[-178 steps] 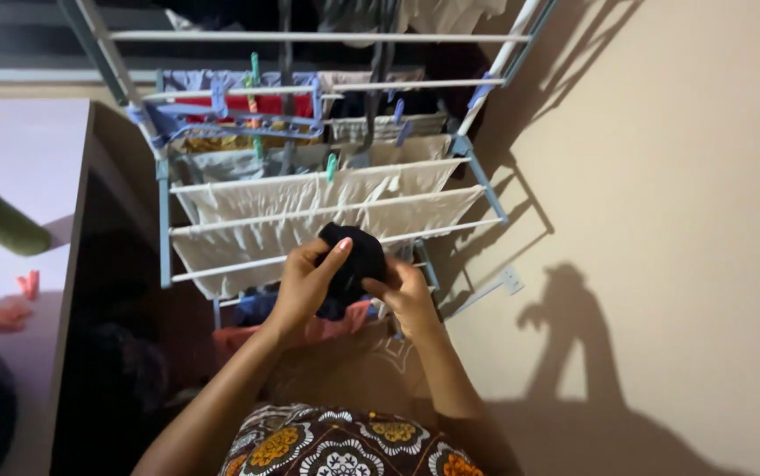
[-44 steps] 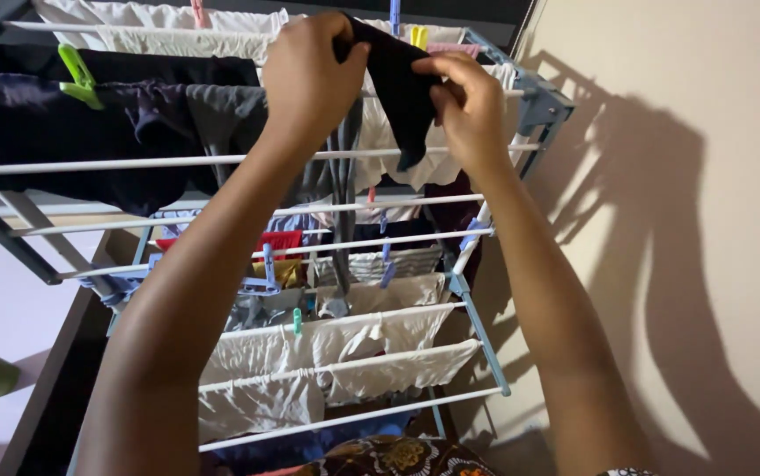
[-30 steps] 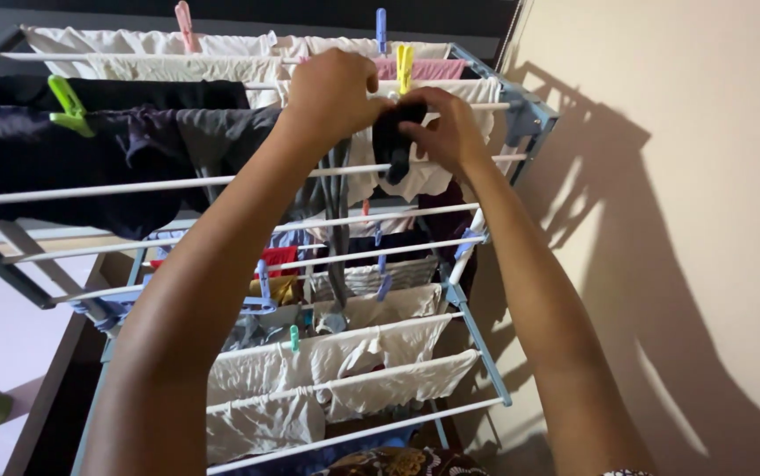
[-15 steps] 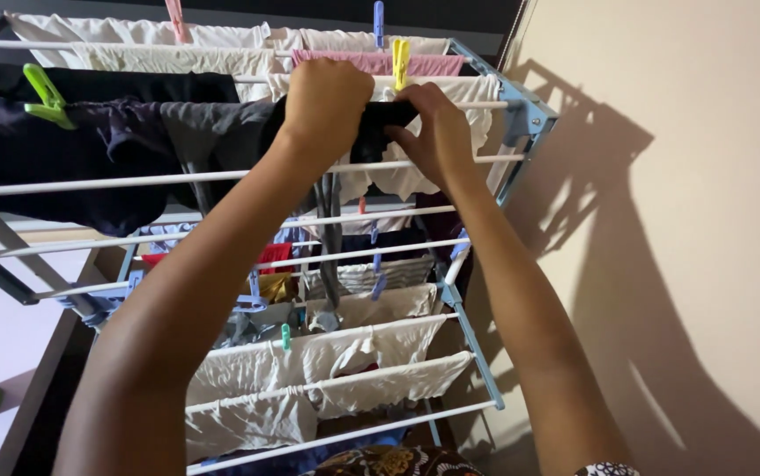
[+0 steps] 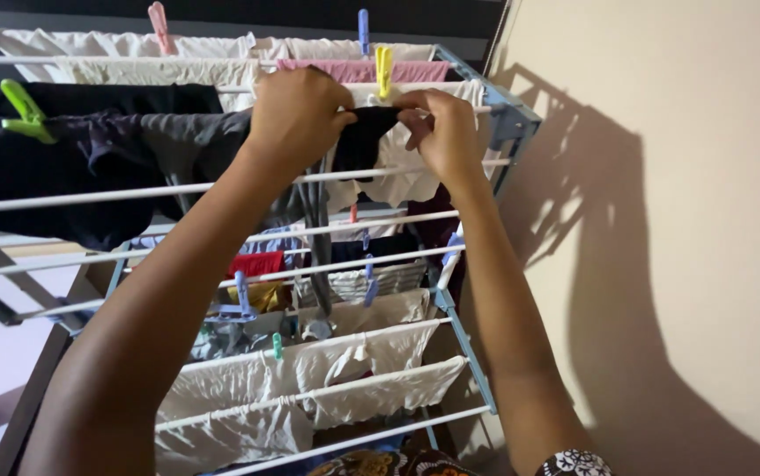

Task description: Hanging wet laundry items like socks, shirts, and underwear on a drying rack using clothespins.

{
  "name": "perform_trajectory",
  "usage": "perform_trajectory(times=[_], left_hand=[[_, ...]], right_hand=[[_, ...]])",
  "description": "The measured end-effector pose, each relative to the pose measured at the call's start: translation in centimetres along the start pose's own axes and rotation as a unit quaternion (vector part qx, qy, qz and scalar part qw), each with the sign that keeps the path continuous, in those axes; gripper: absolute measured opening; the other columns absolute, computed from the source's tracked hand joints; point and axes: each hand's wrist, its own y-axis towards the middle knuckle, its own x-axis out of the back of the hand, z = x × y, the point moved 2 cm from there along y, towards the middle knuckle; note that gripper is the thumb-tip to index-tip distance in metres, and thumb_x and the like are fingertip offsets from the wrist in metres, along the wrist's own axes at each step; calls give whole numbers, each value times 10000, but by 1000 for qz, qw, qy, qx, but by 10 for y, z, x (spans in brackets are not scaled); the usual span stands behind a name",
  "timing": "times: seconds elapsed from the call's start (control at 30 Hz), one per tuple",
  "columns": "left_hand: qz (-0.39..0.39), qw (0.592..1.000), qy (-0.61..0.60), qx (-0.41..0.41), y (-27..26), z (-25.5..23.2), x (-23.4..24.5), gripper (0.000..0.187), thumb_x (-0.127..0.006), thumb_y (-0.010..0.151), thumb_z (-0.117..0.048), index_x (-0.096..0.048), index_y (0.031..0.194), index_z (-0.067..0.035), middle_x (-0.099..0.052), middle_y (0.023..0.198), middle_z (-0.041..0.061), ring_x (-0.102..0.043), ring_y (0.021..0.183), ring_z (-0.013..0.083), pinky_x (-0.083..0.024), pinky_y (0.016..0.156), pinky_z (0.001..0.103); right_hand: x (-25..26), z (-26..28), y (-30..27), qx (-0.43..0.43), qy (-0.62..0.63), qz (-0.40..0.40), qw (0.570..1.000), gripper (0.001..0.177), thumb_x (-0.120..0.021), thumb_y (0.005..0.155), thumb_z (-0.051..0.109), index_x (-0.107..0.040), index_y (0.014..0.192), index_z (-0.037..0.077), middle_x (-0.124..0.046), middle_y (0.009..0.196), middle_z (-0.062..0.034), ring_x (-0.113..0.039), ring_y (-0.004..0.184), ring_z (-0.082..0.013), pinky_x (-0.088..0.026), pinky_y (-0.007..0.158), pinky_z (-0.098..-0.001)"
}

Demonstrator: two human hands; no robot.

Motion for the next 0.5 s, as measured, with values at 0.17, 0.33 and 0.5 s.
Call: perform_trajectory(times=[0.17,0.33,0.5], left_hand=[[17,999,15,25,-3,2,8,166,-808,820,-351,-829,880,-198,-727,717,8,-689,632,232,-504,578,397],[75,985,152,18,-4,-15,20,257,-804,829,-418,-798,795,-164,-715,694,35,-694,662,231,-503,567,380],[2,985,-132,115,-4,-15,34,176,-691,1023,-260,-795,1038,-119,-752,872,96,-707,750,285,-538,666,413]], right_hand=[[-5,-8,1,134,6,-27,991,120,-774,920,-16,-758,1036,11,-776,987,-100,-738,771,-162,-601,622,-255],[-8,-1,-11,308,-12,-68,949,174,-718,939,-80,-730,1088,9,-750,1117,-119,-757,996,-207,-642,863,-309],[-8,41,-37,244,-55,-118,961,98,-680,994,38,-698,1081,-3,-722,1162,-154,-740,1005,-230,-608,688,-283]])
